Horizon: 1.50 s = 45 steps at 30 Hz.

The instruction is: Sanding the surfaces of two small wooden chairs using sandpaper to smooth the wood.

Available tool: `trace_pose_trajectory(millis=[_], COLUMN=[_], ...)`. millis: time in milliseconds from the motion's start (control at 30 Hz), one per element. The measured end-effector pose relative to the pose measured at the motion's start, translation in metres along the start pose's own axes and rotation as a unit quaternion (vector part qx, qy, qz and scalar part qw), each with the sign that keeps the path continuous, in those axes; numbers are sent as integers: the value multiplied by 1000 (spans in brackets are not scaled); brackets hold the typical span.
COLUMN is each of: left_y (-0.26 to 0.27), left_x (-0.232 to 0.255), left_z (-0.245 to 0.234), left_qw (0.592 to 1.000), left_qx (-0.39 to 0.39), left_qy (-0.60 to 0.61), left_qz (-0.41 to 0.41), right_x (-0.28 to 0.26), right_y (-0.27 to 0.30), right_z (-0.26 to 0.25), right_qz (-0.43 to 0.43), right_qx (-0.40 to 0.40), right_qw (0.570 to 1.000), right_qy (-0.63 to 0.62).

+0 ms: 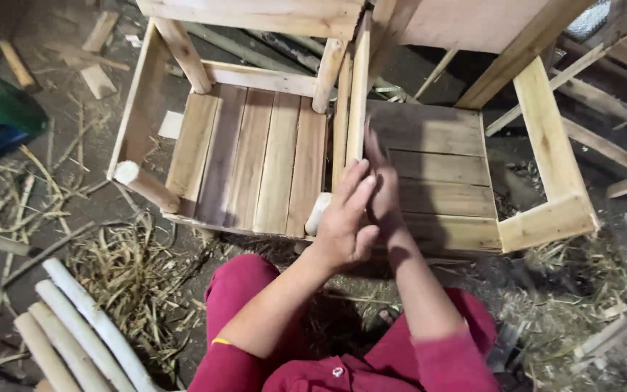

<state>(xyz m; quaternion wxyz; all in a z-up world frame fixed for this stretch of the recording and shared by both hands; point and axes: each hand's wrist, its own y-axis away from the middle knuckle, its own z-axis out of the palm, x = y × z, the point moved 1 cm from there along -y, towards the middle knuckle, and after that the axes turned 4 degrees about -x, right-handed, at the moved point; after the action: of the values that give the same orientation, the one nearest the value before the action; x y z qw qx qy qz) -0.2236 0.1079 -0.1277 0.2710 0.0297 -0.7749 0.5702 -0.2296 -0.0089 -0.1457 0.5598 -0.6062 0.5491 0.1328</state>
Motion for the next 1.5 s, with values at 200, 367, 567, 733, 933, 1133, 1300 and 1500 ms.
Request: trace_pose_trajectory(millis=[200, 367, 567, 733, 933, 1133, 1300, 1500], left_y=[-8, 19, 54, 59, 61, 64, 62, 66], left_x=[3, -23, -25, -25, -31, -43, -35, -33], left_z=[-30, -11, 15, 14, 22, 31, 19, -1], left_qw=[942, 985, 965, 966, 965, 956, 963, 991], left_qx=[95, 150, 151, 162, 191, 234, 225, 125], left_qy=[264, -81, -205, -181, -149, -152, -126, -2], left_qz=[-186, -33, -60, -90, -102, -86, -77, -54], right_x=[-24, -55, -47, -44, -155, -172, -149, -102], right_y=[47, -76, -196, -191, -107, -111, -120, -4], right_z=[-60, -70, -16, 3, 18, 6, -42, -90], right_qz=[32, -288, -205, -131, -40, -164, -108, -40], right_qx=[-17, -122, -312, -416, -601, -527, -453, -215], right_qw=[999, 868, 445, 428, 393, 512, 643, 927], right_qy=[25, 385, 814, 792, 694, 659, 608, 304])
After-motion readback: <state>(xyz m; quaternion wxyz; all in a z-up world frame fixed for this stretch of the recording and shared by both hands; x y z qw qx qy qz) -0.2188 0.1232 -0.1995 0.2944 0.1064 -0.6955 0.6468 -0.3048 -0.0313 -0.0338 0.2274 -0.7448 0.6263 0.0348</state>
